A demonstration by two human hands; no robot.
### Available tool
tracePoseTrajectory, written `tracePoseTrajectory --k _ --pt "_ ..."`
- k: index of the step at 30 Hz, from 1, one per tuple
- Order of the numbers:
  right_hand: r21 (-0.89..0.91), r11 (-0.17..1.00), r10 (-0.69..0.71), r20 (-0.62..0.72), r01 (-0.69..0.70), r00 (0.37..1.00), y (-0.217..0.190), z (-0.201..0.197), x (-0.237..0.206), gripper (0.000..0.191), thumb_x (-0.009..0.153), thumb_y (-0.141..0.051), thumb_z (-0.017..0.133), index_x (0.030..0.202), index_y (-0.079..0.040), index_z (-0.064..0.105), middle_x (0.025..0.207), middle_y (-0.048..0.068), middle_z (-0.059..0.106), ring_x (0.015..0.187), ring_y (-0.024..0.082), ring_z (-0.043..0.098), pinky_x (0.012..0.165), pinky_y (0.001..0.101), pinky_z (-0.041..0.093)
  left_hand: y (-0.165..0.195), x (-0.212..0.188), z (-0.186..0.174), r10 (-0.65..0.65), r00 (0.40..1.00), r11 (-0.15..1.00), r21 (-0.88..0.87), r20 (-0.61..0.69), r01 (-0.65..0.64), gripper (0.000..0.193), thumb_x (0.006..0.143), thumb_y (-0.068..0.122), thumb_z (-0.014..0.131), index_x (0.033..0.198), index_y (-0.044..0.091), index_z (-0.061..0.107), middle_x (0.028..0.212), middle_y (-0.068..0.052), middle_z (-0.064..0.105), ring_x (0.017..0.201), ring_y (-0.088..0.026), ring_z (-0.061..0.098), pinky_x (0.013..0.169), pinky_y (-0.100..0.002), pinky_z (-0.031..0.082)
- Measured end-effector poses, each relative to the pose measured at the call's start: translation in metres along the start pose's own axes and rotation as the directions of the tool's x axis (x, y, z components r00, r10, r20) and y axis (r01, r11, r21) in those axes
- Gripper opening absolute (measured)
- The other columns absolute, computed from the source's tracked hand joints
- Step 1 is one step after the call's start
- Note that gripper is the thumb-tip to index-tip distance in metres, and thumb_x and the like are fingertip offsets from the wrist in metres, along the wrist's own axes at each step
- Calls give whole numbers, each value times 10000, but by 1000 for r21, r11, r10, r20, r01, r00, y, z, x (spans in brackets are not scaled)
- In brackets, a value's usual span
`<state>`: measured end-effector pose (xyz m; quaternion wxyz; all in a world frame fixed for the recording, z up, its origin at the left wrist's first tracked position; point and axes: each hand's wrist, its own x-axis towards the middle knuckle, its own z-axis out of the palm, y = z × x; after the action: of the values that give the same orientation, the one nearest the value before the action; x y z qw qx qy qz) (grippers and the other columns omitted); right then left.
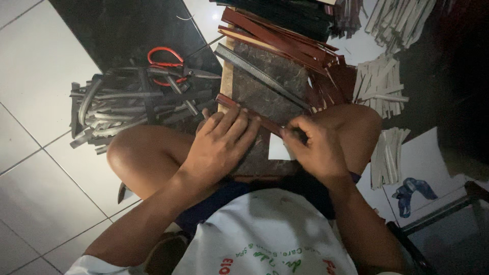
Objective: The person sits cross-legged on the floor and repeatedly peels thin layers off reddish-brown leather strips using their fingernails. They place the peeled strips onto a growing pile and continue the process with new strips from a stack.
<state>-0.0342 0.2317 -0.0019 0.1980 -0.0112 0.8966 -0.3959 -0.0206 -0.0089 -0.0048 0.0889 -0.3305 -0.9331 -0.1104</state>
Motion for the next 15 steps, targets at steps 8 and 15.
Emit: tracePoseTrajectory --k 8,15 --pt "19 998 -55 19 54 998 0 -2 1 167 930 -169 694 970 -10 665 766 137 700 641 177 676 553 332 525 14 2 11 14 1000 1000 4 26 -15 475 906 164 581 1358 23 608 1348 -159 617 1275 -280 575 1063 -397 454" --pt "-66 997 -40 -29 38 999 8 2 -5 193 909 -185 731 1011 -26 693 848 150 730 689 210 711 596 339 529 28 5 18 -26 999 999 -37 40 28 470 929 204 590 1377 65 618 1304 -182 592 1264 -334 572 1051 -438 456"
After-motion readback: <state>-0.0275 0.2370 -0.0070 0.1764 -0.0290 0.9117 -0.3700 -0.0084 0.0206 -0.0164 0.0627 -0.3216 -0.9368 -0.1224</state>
